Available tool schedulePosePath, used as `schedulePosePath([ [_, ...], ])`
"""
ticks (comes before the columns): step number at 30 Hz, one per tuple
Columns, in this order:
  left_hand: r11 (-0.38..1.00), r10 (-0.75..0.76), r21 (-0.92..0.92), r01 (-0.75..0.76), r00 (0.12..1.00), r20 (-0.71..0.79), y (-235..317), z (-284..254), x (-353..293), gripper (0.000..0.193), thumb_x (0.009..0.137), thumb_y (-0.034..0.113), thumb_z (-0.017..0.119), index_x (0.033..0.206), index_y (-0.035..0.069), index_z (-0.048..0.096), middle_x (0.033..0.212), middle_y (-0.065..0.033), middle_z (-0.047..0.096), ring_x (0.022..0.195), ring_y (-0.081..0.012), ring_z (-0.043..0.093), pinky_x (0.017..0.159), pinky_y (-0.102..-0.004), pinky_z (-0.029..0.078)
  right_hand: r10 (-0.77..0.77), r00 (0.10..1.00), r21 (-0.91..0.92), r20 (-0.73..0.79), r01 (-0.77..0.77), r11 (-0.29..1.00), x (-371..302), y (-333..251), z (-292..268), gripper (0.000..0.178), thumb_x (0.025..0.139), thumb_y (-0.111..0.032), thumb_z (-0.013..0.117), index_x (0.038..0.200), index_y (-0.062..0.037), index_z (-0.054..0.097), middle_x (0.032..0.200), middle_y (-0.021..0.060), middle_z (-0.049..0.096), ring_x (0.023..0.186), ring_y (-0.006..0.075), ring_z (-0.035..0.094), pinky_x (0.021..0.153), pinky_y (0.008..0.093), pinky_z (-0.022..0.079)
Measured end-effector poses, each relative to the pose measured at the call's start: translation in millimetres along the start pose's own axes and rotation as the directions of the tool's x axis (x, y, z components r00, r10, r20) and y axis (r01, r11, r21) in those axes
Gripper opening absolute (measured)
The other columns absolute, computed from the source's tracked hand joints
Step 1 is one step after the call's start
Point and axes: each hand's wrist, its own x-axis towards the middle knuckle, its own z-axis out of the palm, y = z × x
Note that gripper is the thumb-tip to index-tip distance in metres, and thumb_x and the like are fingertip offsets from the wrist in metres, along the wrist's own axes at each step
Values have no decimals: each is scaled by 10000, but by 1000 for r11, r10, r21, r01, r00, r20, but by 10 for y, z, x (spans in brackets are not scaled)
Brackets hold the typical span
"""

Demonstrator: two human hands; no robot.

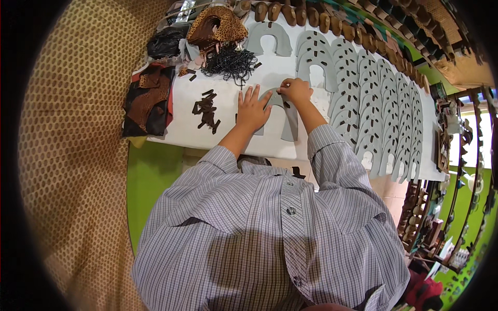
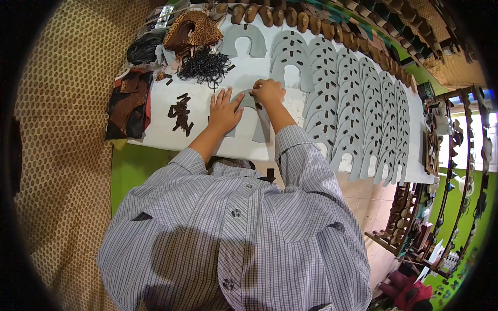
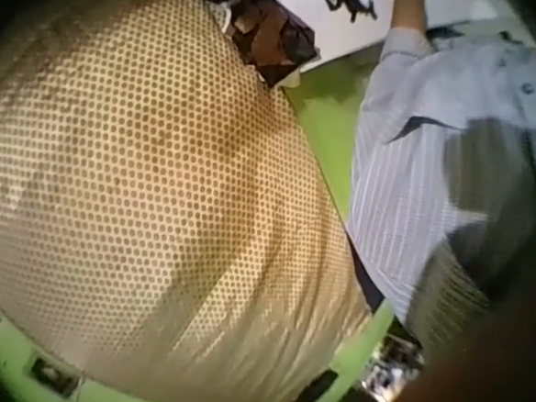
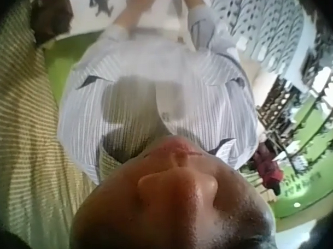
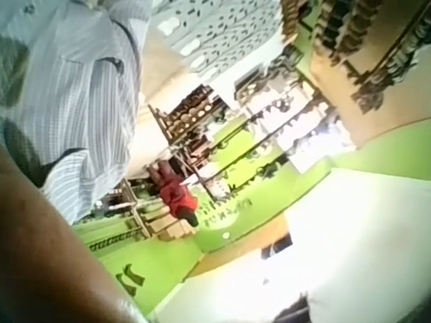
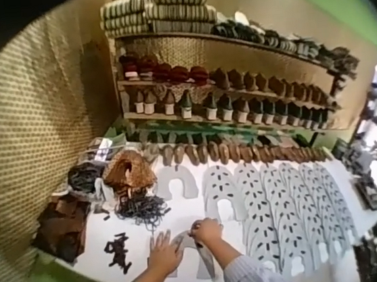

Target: Manually attaching black strings to grey shoe upper components on a work table in a factory setting.

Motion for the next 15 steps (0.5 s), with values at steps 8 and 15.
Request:
schedulePosePath([
  [8,1000,-15,-2,15,1000,23,7,-5,2,476,869,366,474,1336,283,436,1416,-171,324,1322,-351,263,1079,-543,116,27,998,30,-60,-25,999,39,37,60,308,684,-507,699,909,-298,696,993,-35,623,1022,249,527,785,437,417],
  [15,999,-34,23,33,998,54,13,-45,4,471,874,368,470,1333,270,441,1422,-154,326,1329,-332,259,1086,-537,106,-31,999,14,-16,31,999,21,63,49,292,686,-506,695,894,-301,689,999,-36,606,1038,255,514,798,435,412],
])
